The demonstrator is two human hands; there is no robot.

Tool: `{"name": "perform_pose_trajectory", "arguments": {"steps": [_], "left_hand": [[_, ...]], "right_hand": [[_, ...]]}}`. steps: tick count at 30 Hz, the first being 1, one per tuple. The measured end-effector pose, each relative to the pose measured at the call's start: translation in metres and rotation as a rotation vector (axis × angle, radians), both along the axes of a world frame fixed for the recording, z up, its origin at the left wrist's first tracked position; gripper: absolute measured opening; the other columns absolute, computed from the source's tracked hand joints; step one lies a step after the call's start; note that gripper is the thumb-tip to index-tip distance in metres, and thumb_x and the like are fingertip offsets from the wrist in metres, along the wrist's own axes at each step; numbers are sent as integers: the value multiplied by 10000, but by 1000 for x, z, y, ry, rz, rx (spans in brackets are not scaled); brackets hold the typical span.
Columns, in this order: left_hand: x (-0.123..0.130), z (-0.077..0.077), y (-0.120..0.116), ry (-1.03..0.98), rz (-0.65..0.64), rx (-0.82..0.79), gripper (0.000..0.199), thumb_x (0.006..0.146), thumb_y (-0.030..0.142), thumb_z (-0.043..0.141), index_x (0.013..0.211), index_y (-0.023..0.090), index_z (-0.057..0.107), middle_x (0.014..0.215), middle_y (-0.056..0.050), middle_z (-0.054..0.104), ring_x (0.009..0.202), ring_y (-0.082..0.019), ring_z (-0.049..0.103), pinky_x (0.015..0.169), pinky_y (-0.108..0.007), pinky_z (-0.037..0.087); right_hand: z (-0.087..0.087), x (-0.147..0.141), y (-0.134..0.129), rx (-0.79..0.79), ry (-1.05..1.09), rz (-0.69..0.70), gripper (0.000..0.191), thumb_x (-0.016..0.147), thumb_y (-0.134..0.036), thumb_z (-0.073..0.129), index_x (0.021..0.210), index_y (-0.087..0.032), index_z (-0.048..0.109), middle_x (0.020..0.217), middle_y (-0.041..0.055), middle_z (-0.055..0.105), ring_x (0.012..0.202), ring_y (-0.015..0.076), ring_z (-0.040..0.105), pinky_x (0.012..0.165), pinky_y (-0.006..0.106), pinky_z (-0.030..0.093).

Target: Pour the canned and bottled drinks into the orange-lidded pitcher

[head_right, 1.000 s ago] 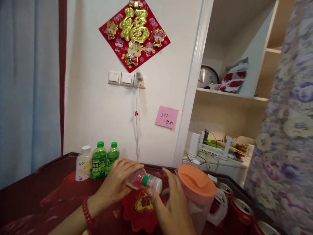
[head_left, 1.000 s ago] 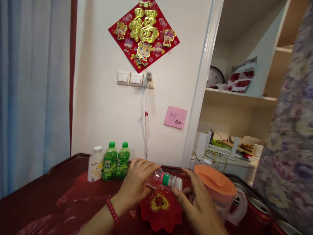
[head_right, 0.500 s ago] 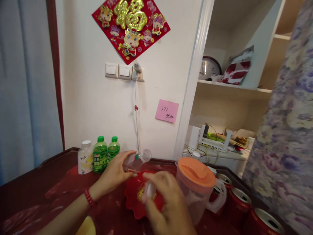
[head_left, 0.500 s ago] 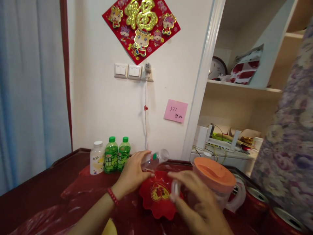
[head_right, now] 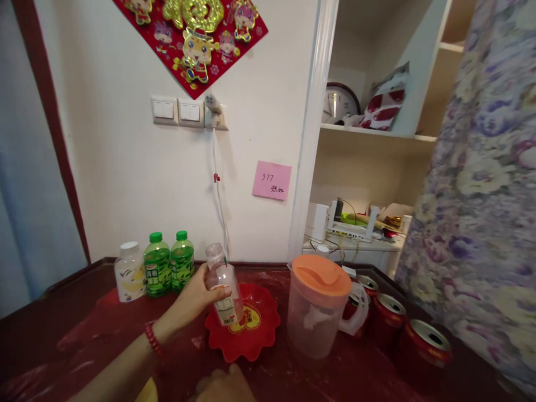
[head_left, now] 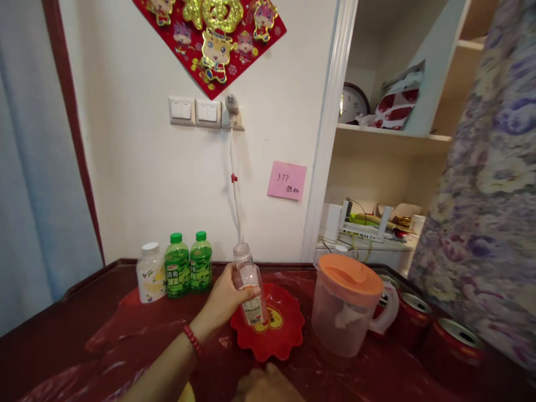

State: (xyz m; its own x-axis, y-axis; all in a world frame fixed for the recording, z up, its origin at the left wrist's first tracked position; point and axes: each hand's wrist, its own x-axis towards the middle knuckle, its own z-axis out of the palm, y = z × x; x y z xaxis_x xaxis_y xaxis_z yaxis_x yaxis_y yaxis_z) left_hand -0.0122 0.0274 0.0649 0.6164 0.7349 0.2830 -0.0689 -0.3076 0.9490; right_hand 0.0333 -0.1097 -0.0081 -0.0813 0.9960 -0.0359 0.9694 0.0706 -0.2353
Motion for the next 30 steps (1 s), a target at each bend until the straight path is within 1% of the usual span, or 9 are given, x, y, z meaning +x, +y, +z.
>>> {"name": "perform_pose_trajectory", "arguments": {"steps": [4,7,10,12,16,20,23,25,30], "left_hand": [[10,-18,-4,65,21,80,667,568,296,842,1139,166,523,1217,-152,681,1105,-311,662,994,-444,494],[17,-28,-7,143,65,186,649,592,304,825,1150,174,519,1215,-136,677,1115,-315,647,997,-448,483],[22,-33,-10,172,56,207,679,639,359,796,1213,171,486,1232,-145,666,1127,-328,640,999,-463,482],[24,-37,-11,180,37,204,706,690,388,757,1284,163,450,1256,-158,658,1151,-335,635,1022,-481,470],[27,-47,-7,146,-30,225,788,742,425,719,1412,175,388,1411,-169,575,1288,-332,566,1099,-462,427],[27,-55,2,110,-106,165,898,736,471,734,1482,194,318,1476,-157,525,1321,-324,547,1102,-437,444],[28,-56,8,107,-154,124,939,724,501,744,1487,182,301,1499,-165,498,1336,-332,531,1130,-454,420],[29,-57,10,114,-161,95,938,699,523,756,1455,154,341,1463,-182,531,1327,-350,535,1136,-475,413],[32,-63,14,115,-141,70,898,660,539,780,1386,140,434,1381,-182,600,1310,-377,545,1128,-502,417]], "right_hand": [[44,16,-21,-11,56,46,139,780,-161,719,681,-209,635,784,1,690,775,197,654,723,283,477],[101,37,-59,97,454,109,113,813,-131,724,774,-216,661,878,-26,702,871,156,652,796,230,458],[147,60,-100,529,795,-135,73,838,-235,729,861,-227,660,874,-32,671,828,138,614,728,208,450],[159,74,-118,844,902,-269,147,893,-352,698,841,-221,656,821,-26,643,707,117,572,622,193,441],[163,101,-130,1295,999,-410,269,905,-453,710,828,-201,655,780,-2,643,682,120,594,617,197,484],[177,124,-126,1574,1167,-413,323,820,-476,779,799,-197,619,707,-32,606,562,100,558,530,197,466],[184,145,-124,1576,1133,-503,391,758,-541,781,796,-203,591,679,-48,582,528,99,537,482,195,417],[176,162,-125,1499,1027,-646,444,741,-619,746,819,-207,601,711,-35,604,588,122,567,530,220,434],[118,198,-131,1310,947,-849,556,672,-665,749,960,-193,698,944,59,705,918,253,628,803,344,473]]}}
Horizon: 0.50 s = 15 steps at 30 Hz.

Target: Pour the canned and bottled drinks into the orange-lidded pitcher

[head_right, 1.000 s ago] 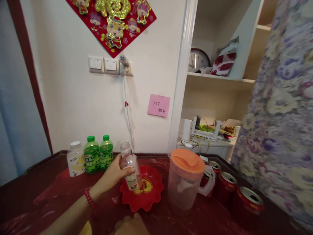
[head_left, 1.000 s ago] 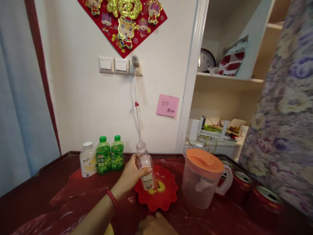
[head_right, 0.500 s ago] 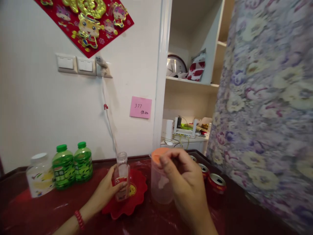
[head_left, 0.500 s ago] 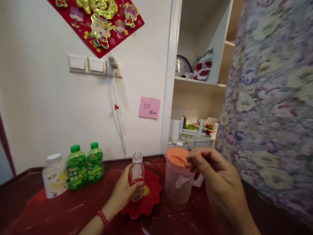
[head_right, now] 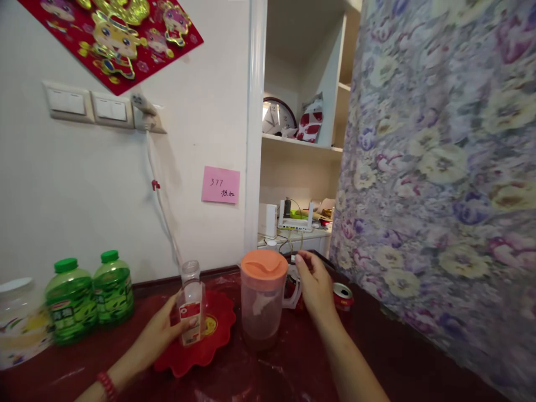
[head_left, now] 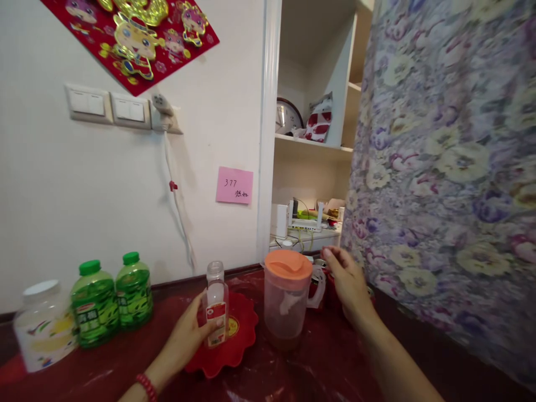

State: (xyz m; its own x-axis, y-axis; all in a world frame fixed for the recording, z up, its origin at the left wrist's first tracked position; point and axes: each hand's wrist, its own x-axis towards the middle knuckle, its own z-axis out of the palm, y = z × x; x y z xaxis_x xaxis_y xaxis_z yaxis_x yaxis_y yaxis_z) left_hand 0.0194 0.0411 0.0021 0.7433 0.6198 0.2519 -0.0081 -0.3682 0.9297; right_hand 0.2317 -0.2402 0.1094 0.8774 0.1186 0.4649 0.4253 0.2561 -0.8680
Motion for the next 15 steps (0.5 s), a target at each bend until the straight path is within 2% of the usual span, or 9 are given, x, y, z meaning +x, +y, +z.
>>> {"name": "perform_pose_trajectory", "arguments": {"steps": [3,5,8,10,12,15], "left_hand": [[0,-4,2,-17,-5,1,882,660,534,785,1378,147,448,1402,-174,587,1323,-372,535,1124,-494,424],[0,-4,1,-20,-4,0,883,653,530,792,1374,150,452,1397,-173,592,1314,-371,544,1106,-487,445],[-1,-2,-2,-35,-28,-5,845,667,519,788,1359,157,465,1360,-164,623,1256,-358,596,1068,-473,483],[-2,1,-5,-38,-35,3,792,678,497,784,1334,167,489,1322,-148,651,1215,-351,624,1052,-473,494],[-4,3,-8,-35,-12,24,734,687,458,777,1311,177,512,1309,-136,661,1217,-348,620,1064,-477,480],[-5,3,-11,-50,12,44,708,692,399,763,1314,173,510,1351,-139,632,1254,-337,591,1097,-460,443]], "right_hand": [[-34,12,-1,-87,74,41,620,624,-696,759,981,-190,730,1050,88,716,1054,316,602,954,413,423],[-51,16,-1,-113,114,93,605,638,-730,737,920,-195,739,1003,77,723,1054,320,600,951,405,426],[-69,15,1,-104,180,198,577,673,-767,706,779,-200,705,787,45,695,823,270,627,768,355,486],[-80,12,3,-75,231,271,595,690,-785,691,716,-191,670,689,33,650,671,226,594,647,323,481],[-89,7,6,-33,277,312,616,695,-795,686,697,-179,653,660,29,623,612,200,567,595,306,472],[-98,1,12,56,316,302,614,674,-794,709,673,-188,613,624,-3,559,586,175,534,567,289,472]]}}
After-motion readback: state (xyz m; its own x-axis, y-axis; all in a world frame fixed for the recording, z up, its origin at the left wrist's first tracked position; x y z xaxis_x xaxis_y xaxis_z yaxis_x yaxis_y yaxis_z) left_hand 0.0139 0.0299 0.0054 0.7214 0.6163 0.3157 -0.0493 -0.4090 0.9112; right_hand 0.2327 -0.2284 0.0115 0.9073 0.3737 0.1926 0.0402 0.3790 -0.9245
